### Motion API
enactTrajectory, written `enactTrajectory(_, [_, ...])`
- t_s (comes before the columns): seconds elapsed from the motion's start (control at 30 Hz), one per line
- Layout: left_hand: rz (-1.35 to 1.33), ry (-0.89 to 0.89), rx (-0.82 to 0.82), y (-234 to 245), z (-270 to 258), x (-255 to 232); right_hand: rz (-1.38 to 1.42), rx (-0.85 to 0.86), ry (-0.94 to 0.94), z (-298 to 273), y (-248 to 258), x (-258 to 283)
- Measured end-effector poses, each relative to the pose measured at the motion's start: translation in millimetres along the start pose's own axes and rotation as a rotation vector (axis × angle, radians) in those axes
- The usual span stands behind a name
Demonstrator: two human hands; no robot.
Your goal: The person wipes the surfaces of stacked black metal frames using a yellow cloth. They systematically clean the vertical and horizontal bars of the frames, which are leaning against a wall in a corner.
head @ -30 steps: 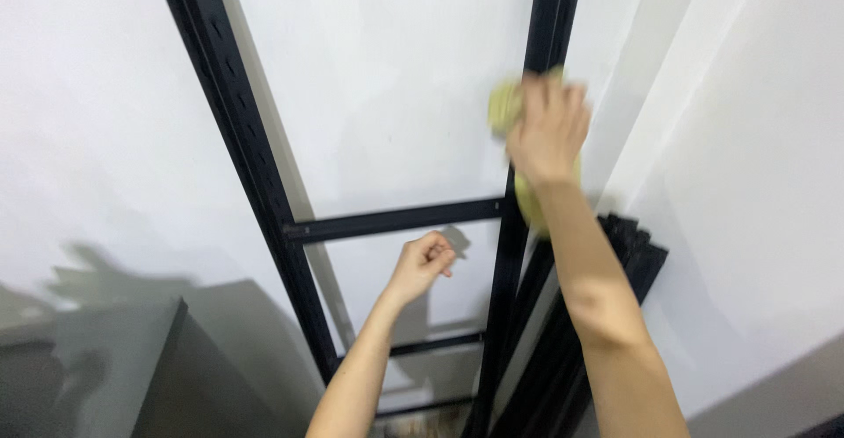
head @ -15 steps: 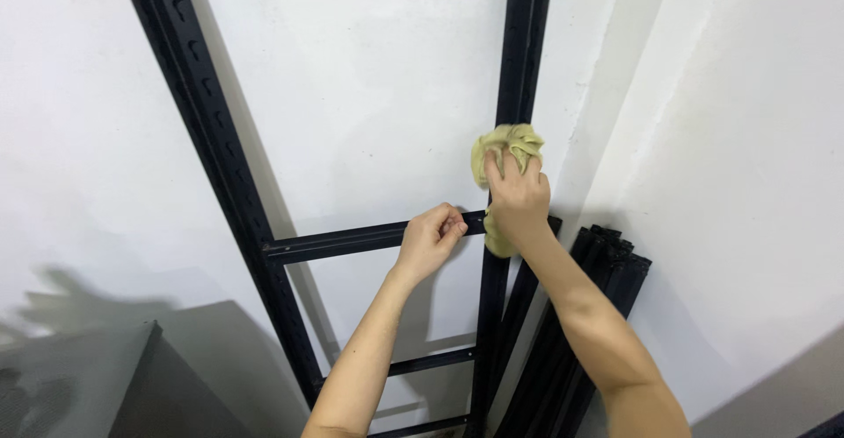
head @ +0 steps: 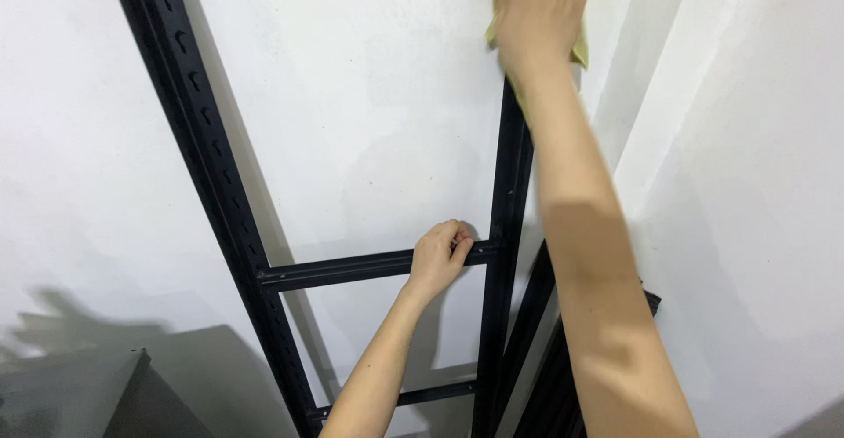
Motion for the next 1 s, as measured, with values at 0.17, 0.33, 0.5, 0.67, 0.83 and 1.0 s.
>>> enactTrajectory(0.17, [0.042,-0.081,-0.013,0,-5,-2,-0.162,0.01,0.055,-138,-13,13])
enactTrajectory(0.33, [-0.075,-0.205,-0.108,5,-14,3,0.044,0.316,-0.053,-303,-19,14])
enactTrajectory(0.5, [0.104,-0.363,-0.462,52,-79,21,0.413,0.373,-0.202,-404,-26,-15])
enactTrajectory(0.67, [0.461,-0.153,-0.938,136,-189,97,0.567,-0.01,-0.43,-463,-7,-26])
enactTrajectory(0.83, [0.08,0.279,-0.865,178,-255,207,0.867,0.329,-0.757,-548,-36,-5])
enactTrajectory(1.0, [-0.363,0.446,-0.484,147,-285,281,1.112,0.407,-1.074,-628,-43,-10])
Point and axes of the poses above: each hand's wrist, its own z-axis towards the middle knuckle, its own y-axis out of the back of the hand, x = y × z, the point moved 6 cm from there along z, towards the middle knuckle, and after that the axes turned 2 degrees about z, right-handed, at the moved point
